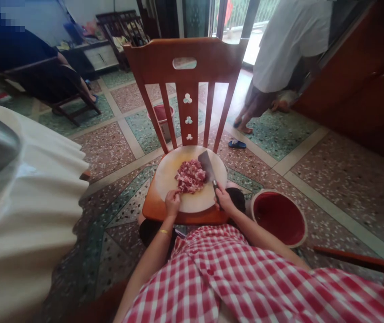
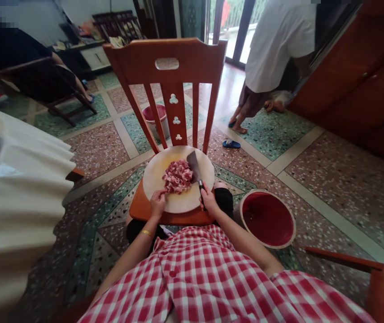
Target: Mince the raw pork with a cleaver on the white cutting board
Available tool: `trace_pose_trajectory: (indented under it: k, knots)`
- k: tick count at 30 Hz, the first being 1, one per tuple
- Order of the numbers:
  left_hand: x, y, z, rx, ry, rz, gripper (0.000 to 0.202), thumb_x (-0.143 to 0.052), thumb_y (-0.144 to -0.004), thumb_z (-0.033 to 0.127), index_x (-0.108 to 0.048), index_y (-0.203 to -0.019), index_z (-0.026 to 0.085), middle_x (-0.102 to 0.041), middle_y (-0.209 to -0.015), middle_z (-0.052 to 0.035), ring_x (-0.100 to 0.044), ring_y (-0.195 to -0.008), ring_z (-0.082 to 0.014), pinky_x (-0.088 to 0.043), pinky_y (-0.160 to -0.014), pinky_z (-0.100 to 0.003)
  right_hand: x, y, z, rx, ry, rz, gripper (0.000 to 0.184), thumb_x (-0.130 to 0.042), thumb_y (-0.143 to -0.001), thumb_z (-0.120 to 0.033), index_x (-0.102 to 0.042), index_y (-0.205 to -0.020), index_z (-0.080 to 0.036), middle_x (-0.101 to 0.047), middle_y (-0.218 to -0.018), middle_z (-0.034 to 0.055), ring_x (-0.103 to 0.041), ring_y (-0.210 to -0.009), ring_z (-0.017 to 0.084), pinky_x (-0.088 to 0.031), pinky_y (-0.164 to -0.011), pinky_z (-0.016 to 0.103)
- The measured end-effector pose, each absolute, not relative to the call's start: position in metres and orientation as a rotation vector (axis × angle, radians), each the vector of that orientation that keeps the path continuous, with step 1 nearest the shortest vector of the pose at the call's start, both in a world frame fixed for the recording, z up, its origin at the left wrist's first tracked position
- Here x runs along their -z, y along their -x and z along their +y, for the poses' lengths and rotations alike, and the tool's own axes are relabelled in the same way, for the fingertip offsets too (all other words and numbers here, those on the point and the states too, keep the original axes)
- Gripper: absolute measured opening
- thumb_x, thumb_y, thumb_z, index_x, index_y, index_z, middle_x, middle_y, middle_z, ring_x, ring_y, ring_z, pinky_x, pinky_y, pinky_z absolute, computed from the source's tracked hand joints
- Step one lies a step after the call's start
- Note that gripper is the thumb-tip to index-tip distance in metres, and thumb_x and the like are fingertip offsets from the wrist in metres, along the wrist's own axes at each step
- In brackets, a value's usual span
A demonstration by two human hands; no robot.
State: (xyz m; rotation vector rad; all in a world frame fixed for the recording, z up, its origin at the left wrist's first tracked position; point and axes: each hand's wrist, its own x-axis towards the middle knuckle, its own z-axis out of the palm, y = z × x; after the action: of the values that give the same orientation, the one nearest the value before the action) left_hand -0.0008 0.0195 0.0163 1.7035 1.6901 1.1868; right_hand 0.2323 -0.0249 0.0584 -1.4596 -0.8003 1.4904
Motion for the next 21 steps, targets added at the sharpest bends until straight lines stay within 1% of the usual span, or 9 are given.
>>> trace_pose_trajectory:
  k: [2, 3, 5, 7, 9, 12, 15, 19, 21]
  knots:
    - [-0.017, 0.001, 0.019, -1.185, -1.697, 1.694, 0.024, -0.043, -0.072, 0.01, -0.064, -0.078, 0.019, -0.063, -0.078, -0.0034, -0.058, -0.078, -0.0149, -0.046, -0.076, -0.027, -0.063, -0.229, -0.004, -1.43, 1.496, -0.995, 0.06, -0.036, -0.087, -0.037, -0.021, -0.142, -0.019, -0.045, -0.048, -0.0096, -0.043, -0.031, 0.009, -0.039, -0.032, 0.018]
    - [-0.017, 0.002, 0.019, -1.182, -1.694, 1.694, 0.024, -0.043, -0.072, 0.01, -0.064, -0.077, 0.018, -0.063, -0.077, -0.0032, -0.058, -0.077, -0.0147, -0.046, -0.075, -0.027, -0.066, -0.229, 0.004, -1.367, 1.509, -1.121, 0.058, -0.037, -0.088, -0.036, -0.025, -0.141, -0.018, -0.052, -0.052, -0.007, -0.05, -0.038, 0.01, -0.045, -0.038, 0.02]
    - [-0.017, 0.002, 0.019, -1.167, -1.699, 1.691, 0.023, -0.042, -0.072, 0.01, -0.064, -0.077, 0.018, -0.063, -0.077, -0.0029, -0.058, -0.077, -0.0144, -0.046, -0.074, -0.027, -0.075, -0.234, 0.013, -1.185, 1.495, -1.408, 0.052, -0.039, -0.088, -0.034, -0.035, -0.138, -0.02, -0.066, -0.075, 0.0012, -0.064, -0.069, 0.016, -0.054, -0.062, 0.028]
    - [-0.017, 0.003, 0.018, -1.15, -1.714, 1.682, 0.023, -0.042, -0.073, 0.01, -0.063, -0.079, 0.017, -0.062, -0.078, -0.0031, -0.058, -0.079, -0.0145, -0.046, -0.075, -0.027, -0.092, -0.24, 0.015, -0.999, 1.447, -1.668, 0.048, -0.041, -0.087, -0.033, -0.041, -0.135, -0.023, -0.066, -0.107, 0.005, -0.059, -0.101, 0.021, -0.048, -0.086, 0.035]
    - [-0.016, 0.002, 0.018, -1.156, -1.725, 1.673, 0.023, -0.042, -0.073, 0.01, -0.063, -0.079, 0.017, -0.062, -0.079, -0.0033, -0.057, -0.08, -0.0147, -0.046, -0.076, -0.027, -0.117, -0.243, 0.016, -0.875, 1.407, -1.843, 0.048, -0.041, -0.088, -0.032, -0.039, -0.136, -0.026, -0.058, -0.123, 0.0031, -0.052, -0.113, 0.022, -0.041, -0.096, 0.038]
    - [-0.014, 0.001, 0.018, -1.195, -1.713, 1.674, 0.024, -0.042, -0.073, 0.009, -0.063, -0.078, 0.017, -0.062, -0.079, -0.0035, -0.057, -0.079, -0.0148, -0.046, -0.077, -0.028, -0.15, -0.237, 0.017, -0.734, 1.313, -1.949, 0.052, -0.039, -0.09, -0.031, -0.028, -0.141, -0.027, -0.051, -0.131, 0.0007, -0.049, -0.117, 0.021, -0.038, -0.1, 0.036]
    - [-0.012, 0.0, 0.018, -1.212, -1.711, 1.671, 0.024, -0.042, -0.073, 0.009, -0.064, -0.077, 0.018, -0.062, -0.077, -0.0033, -0.057, -0.078, -0.015, -0.046, -0.076, -0.028, -0.153, -0.224, 0.019, -0.646, 1.297, -1.937, 0.054, -0.036, -0.091, -0.028, -0.022, -0.143, -0.025, -0.046, -0.135, 0.0017, -0.048, -0.118, 0.02, -0.038, -0.1, 0.033]
    - [-0.01, 0.001, 0.019, -1.212, -1.744, 1.687, 0.024, -0.042, -0.072, 0.008, -0.063, -0.077, 0.018, -0.062, -0.077, -0.0032, -0.057, -0.079, -0.0153, -0.046, -0.076, -0.028, -0.119, -0.211, 0.021, -0.794, 1.607, -1.996, 0.051, -0.044, -0.088, -0.025, -0.036, -0.138, -0.025, -0.056, -0.124, 0.0051, -0.06, -0.102, 0.023, -0.047, -0.089, 0.036]
    - [-0.01, 0.002, 0.019, -1.2, -1.751, 1.693, 0.025, -0.042, -0.072, 0.007, -0.063, -0.078, 0.018, -0.062, -0.077, -0.0033, -0.057, -0.079, -0.0152, -0.046, -0.075, -0.028, -0.114, -0.21, 0.022, -0.847, 1.679, -2.025, 0.049, -0.045, -0.087, -0.023, -0.041, -0.135, -0.025, -0.058, -0.122, 0.0059, -0.061, -0.101, 0.024, -0.047, -0.088, 0.037]
